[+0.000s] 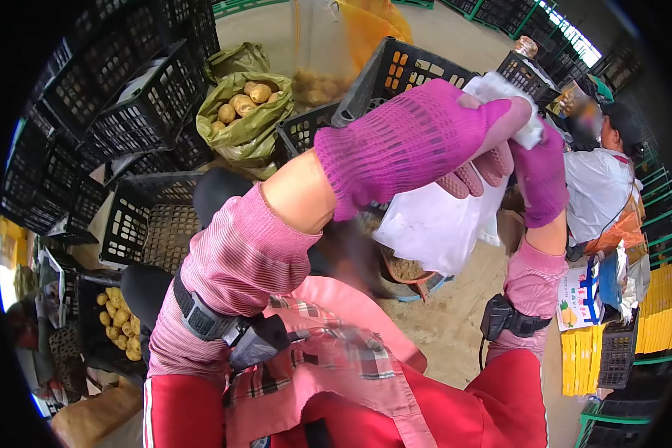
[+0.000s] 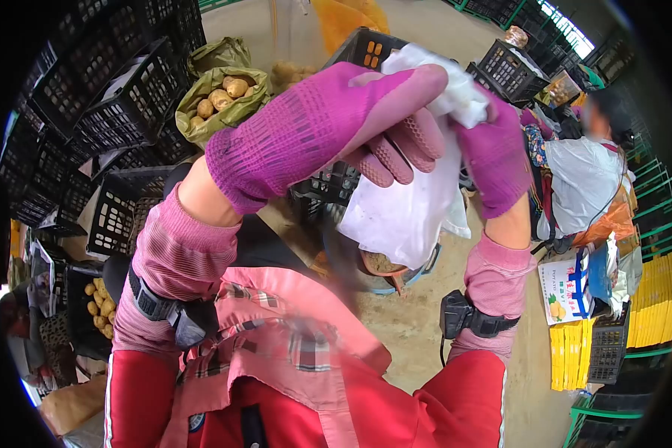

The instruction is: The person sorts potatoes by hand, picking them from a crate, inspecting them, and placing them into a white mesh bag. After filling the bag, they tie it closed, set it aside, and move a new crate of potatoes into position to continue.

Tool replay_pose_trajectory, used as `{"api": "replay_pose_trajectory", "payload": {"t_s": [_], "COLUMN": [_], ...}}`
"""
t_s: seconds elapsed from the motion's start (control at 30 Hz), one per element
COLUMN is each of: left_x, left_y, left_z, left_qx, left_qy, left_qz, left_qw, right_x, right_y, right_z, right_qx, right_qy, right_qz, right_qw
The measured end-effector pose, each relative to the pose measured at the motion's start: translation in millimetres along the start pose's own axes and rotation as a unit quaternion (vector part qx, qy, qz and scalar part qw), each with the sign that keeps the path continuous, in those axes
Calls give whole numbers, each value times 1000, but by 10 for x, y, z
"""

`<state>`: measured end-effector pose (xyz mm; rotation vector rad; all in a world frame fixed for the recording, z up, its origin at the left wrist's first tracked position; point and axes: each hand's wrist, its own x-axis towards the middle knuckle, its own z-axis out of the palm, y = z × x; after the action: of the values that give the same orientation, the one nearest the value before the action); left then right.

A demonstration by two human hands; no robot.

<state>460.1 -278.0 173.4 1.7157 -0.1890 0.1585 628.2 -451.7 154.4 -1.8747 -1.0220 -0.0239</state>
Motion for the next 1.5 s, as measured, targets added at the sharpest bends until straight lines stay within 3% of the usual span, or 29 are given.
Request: {"api": "replay_pose_trajectory", "payload": {"t_s": [0.03,0.07,0.13,0.2,0.23,0.27,0.37,0.43,0.47,0.57,0.63,0.7,0.73,0.8,0.9,0.93,1.03,1.13,1.33,1.4,1.47,1.5], "left_x": [-24,-42,-31,6,21,26,-51,-66,-82,-131,-160,-170,-182,-191,-158,-119,-103,-74,-31,-30,12,78], "left_y": [12,-110,-546,-1099,-1418,-1686,-1962,-2269,-2312,-2362,-2534,-2588,-2558,-2477,-2712,-2854,-2887,-2660,-2616,-2620,-2621,-2620], "left_z": [-14,-75,-288,-428,-423,-402,-242,-142,-98,-13,56,138,198,357,629,697,773,738,596,508,413,326], "left_qx": [-49,-35,-34,44,103,161,217,236,245,159,122,137,136,136,152,95,77,185,194,94,195,343], "left_qy": [18,56,47,50,54,58,3,-12,-20,-58,-74,-94,-99,-108,-31,-9,20,26,139,41,-2,7], "left_qz": [-46,-71,-117,-116,-72,-29,-66,-49,-41,-122,-135,-166,-179,-203,-157,-171,-72,-175,-121,-119,-31,58], "left_qw": [998,995,991,991,991,985,974,970,968,978,981,972,969,964,975,981,994,967,964,988,980,938], "right_x": [17,-12,-14,76,95,62,-77,-138,-174,-149,-104,-85,-50,27,15,-1,0,10,51,60,65,58], "right_y": [118,124,205,504,584,549,490,537,517,621,731,467,502,581,592,594,599,614,624,642,681,666], "right_z": [-82,-119,-263,-554,-645,-710,-646,-618,-608,-689,-775,-671,-705,-799,-885,-907,-988,-1061,-1256,-1265,-1285,-1376], "right_qx": [41,-58,-117,-39,0,-195,-332,-95,62,153,112,377,239,221,128,101,32,-30,-130,-174,-222,-228], "right_qy": [69,99,124,111,104,90,66,74,94,76,19,-14,50,66,91,97,113,123,128,122,112,116], "right_qz": [-40,-33,-33,-42,-47,-162,-256,-138,-63,-26,-93,-67,-63,-76,-90,-94,-103,-112,-127,-134,-138,-139], "right_qw": [996,993,985,992,993,963,905,983,992,985,989,924,968,970,984,986,988,986,975,968,959,957]}}
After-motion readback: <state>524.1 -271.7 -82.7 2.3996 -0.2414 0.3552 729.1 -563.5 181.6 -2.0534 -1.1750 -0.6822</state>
